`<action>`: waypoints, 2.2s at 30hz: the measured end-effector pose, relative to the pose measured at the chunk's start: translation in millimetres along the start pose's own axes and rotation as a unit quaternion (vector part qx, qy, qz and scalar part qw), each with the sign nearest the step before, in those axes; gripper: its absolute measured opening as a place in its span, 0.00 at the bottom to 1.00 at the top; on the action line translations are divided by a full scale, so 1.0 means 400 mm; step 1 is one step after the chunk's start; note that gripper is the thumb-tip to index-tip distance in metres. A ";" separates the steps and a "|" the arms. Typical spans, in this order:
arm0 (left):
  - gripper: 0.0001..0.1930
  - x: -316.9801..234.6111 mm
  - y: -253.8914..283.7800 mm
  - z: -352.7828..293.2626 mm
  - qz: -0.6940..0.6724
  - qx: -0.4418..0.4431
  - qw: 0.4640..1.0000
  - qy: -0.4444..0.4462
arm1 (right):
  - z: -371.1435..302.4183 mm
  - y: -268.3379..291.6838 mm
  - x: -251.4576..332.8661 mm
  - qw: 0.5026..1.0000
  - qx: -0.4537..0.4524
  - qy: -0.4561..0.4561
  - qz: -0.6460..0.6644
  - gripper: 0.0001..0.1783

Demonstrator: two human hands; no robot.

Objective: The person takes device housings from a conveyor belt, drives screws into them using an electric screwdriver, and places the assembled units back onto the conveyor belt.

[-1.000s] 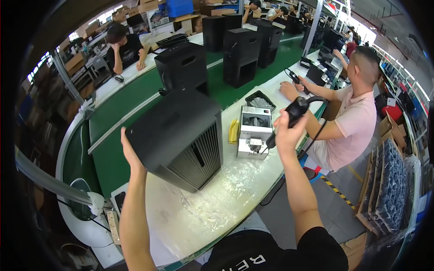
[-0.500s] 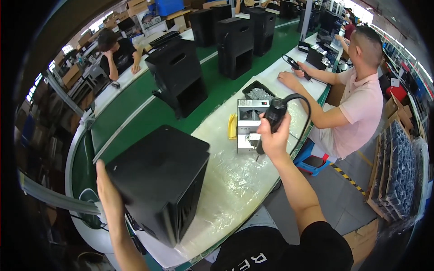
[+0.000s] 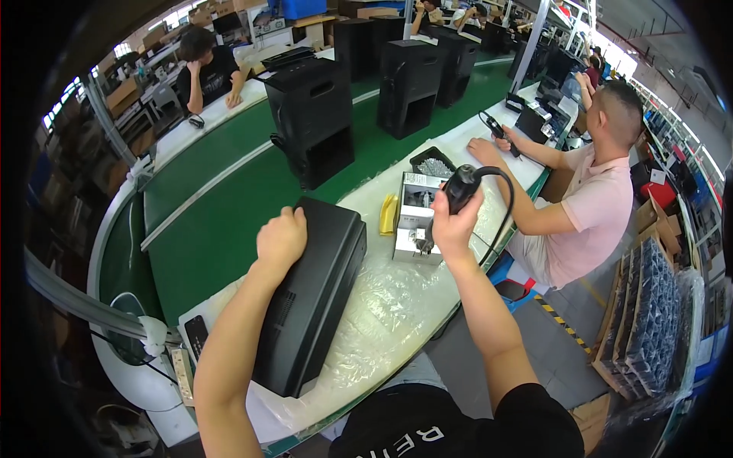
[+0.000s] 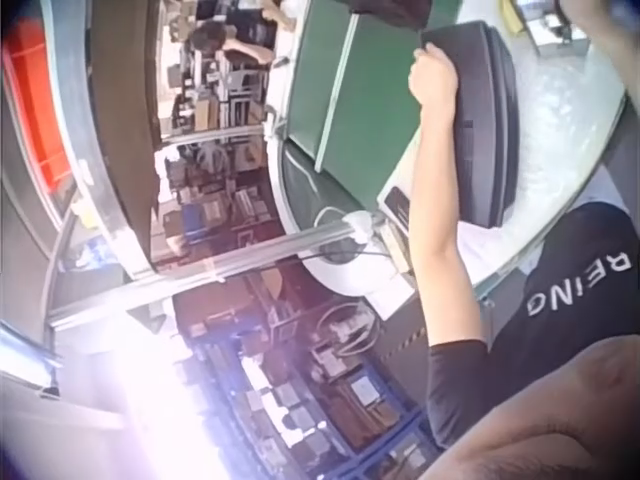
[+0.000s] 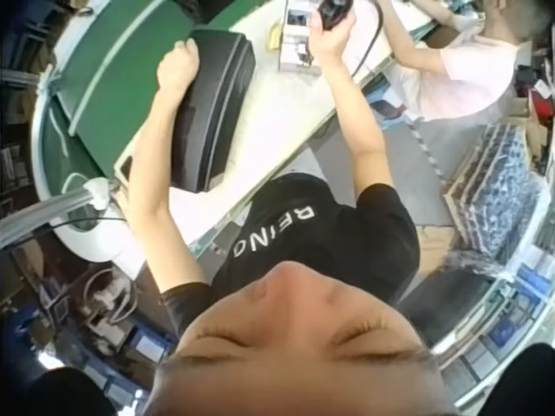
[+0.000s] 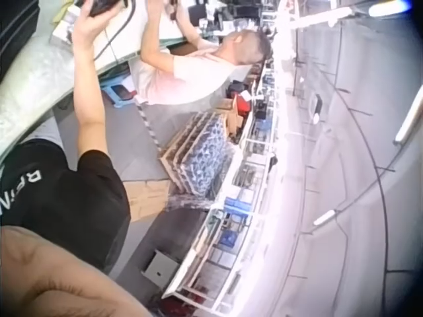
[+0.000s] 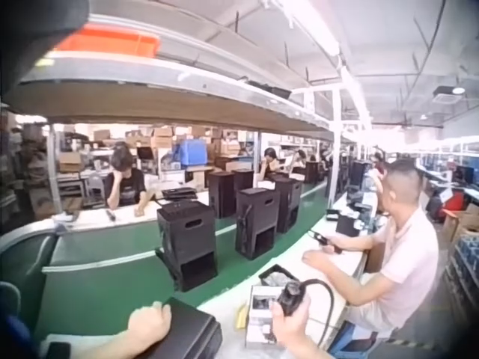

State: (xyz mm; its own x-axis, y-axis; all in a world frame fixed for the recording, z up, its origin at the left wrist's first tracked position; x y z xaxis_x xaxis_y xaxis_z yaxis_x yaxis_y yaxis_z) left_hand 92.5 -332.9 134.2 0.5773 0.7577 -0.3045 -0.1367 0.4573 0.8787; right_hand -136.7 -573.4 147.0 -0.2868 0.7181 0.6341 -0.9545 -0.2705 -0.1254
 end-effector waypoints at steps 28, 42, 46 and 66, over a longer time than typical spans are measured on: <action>0.32 0.160 0.134 -0.259 -0.037 0.070 0.994 0.070 | -0.060 -0.537 0.576 0.891 0.193 -0.038 0.408 0.27; 0.29 0.146 0.149 -0.252 -0.072 0.038 0.996 0.037 | -0.147 -0.602 0.560 0.883 0.242 -0.050 0.399 0.29; 0.29 0.148 0.134 -0.257 -0.078 0.028 0.996 0.022 | -0.164 -0.600 0.551 0.891 0.247 -0.011 0.380 0.27; 0.29 0.124 0.136 -0.248 -0.081 0.012 0.996 0.028 | 0.007 -0.402 0.549 0.919 0.172 0.048 0.351 0.22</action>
State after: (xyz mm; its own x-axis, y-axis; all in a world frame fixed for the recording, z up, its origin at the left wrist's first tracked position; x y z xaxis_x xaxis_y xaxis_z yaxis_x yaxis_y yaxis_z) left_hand 33.9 -224.2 130.4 0.5445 0.7000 -0.4621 -0.0258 0.5646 0.8249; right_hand -46.1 -374.1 308.4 -0.8433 0.3384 0.4174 -0.4544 -0.8637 -0.2179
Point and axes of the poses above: each hand's wrist, its own z-axis towards the middle knuckle, its own y-axis out of the back of the hand, x = y × z, the point moved 9 cm from there along z, towards the middle knuckle, and after that the axes turned 7 degrees about -x, right-handed, at the moved point
